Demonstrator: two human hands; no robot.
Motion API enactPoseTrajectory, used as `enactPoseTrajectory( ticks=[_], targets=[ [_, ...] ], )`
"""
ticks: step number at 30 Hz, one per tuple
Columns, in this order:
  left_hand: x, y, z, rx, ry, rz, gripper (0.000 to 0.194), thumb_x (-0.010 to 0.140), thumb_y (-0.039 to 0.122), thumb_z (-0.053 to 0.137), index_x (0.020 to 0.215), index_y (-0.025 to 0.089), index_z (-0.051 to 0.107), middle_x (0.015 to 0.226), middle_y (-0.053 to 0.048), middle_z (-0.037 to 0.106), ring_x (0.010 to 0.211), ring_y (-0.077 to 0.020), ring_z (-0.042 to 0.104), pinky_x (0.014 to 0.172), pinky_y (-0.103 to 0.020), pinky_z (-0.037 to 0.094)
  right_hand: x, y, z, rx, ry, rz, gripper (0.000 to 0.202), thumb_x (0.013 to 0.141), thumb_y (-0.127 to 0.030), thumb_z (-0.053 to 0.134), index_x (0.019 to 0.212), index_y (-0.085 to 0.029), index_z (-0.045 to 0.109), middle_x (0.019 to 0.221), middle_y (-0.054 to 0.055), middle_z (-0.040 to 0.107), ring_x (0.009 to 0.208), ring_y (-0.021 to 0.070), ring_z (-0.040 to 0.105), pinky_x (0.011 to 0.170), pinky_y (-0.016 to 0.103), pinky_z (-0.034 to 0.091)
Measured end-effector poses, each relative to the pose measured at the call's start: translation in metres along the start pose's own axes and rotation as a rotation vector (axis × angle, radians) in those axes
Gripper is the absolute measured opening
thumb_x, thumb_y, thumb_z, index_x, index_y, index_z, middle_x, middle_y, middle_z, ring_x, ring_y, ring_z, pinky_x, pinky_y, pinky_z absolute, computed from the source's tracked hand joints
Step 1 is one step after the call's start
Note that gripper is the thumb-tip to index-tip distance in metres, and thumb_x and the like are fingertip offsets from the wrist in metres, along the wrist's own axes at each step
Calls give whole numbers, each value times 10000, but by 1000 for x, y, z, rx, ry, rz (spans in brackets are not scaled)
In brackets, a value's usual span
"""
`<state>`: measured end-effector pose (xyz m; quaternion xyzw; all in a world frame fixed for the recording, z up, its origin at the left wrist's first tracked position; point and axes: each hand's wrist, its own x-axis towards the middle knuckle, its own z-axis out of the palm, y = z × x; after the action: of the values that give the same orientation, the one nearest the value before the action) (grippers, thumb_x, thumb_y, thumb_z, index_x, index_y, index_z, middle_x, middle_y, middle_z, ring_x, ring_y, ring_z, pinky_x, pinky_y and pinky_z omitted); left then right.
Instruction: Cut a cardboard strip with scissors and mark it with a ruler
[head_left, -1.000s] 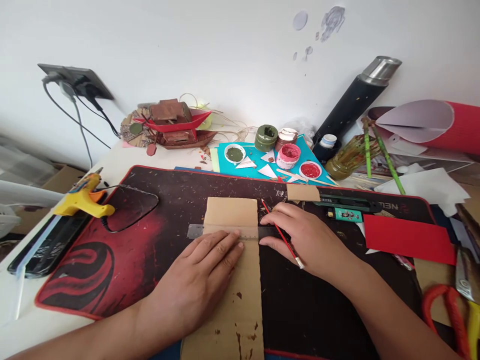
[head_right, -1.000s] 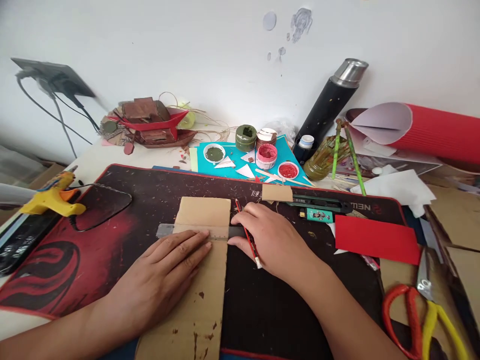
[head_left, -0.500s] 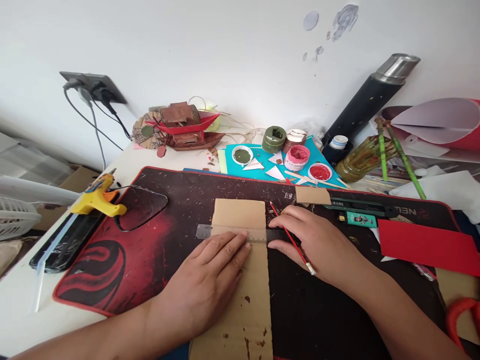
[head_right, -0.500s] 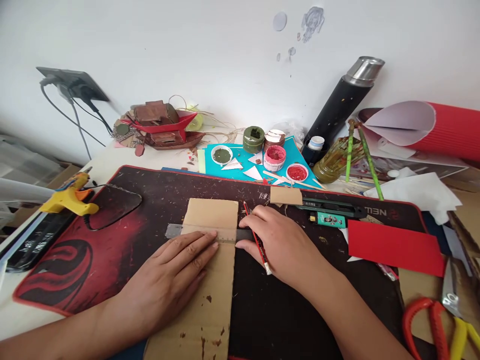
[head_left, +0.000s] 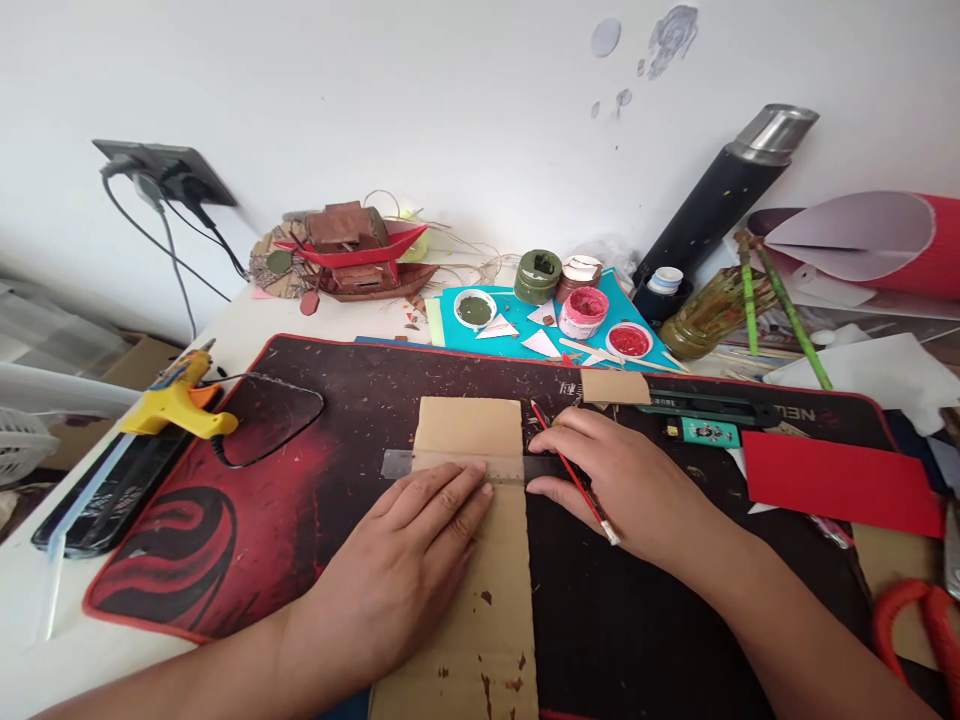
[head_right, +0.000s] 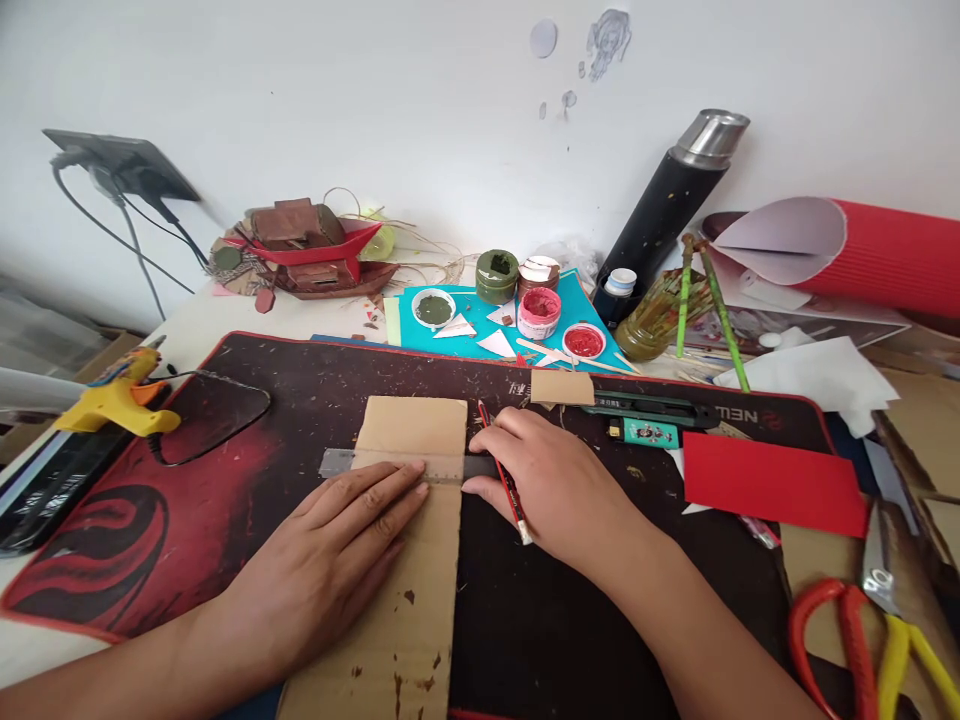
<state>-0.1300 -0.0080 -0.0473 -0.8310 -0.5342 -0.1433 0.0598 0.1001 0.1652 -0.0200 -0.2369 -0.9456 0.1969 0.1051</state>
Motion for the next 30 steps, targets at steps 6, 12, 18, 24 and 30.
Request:
enactPoseTrajectory(
  ticks=[6,12,18,24,30],
  targets=[
    [0,0,1,-3,-8,-4,477,1085,146,496,1548,85,593,1585,-151,646,1439,-319,580,1157,-472,524,0,0,0,2,17,-8,183,992,-264,822,1142,-228,723,1040,76,721,863,269,724,721,383,575],
    [2,0,-1,19,8,9,443,1098,147,475,1514,93,618,1575,-125,659,1413,-305,588,1147,-448,510,-1,1,1,-9,4,-1,184,998,-267,818,1145,-219,718,1052,81,717,898,276,723,733,383,572],
    [4,-1,-2,4,22,16,417,1103,141,474,1482,87,639,1551,-137,674,1383,-309,602,1129,-468,516,0,-1,0,1,-5,1,141,1004,-253,816,1092,-230,709,1001,65,707,892,269,710,737,362,539],
    [3,-2,-3,-35,24,-3,376,1113,148,500,1449,118,666,1575,-140,653,1413,-326,585,1110,-487,521,1,-4,-3,22,-21,11,200,976,-221,851,1012,-224,654,965,38,707,831,238,684,705,335,479],
    [2,-3,-4,-65,32,-2,354,1111,145,510,1424,123,675,1561,-162,652,1424,-337,575,1133,-503,503,1,-7,-3,23,-5,17,251,950,-192,871,999,-222,626,944,26,705,803,226,661,681,314,431]
  ],
)
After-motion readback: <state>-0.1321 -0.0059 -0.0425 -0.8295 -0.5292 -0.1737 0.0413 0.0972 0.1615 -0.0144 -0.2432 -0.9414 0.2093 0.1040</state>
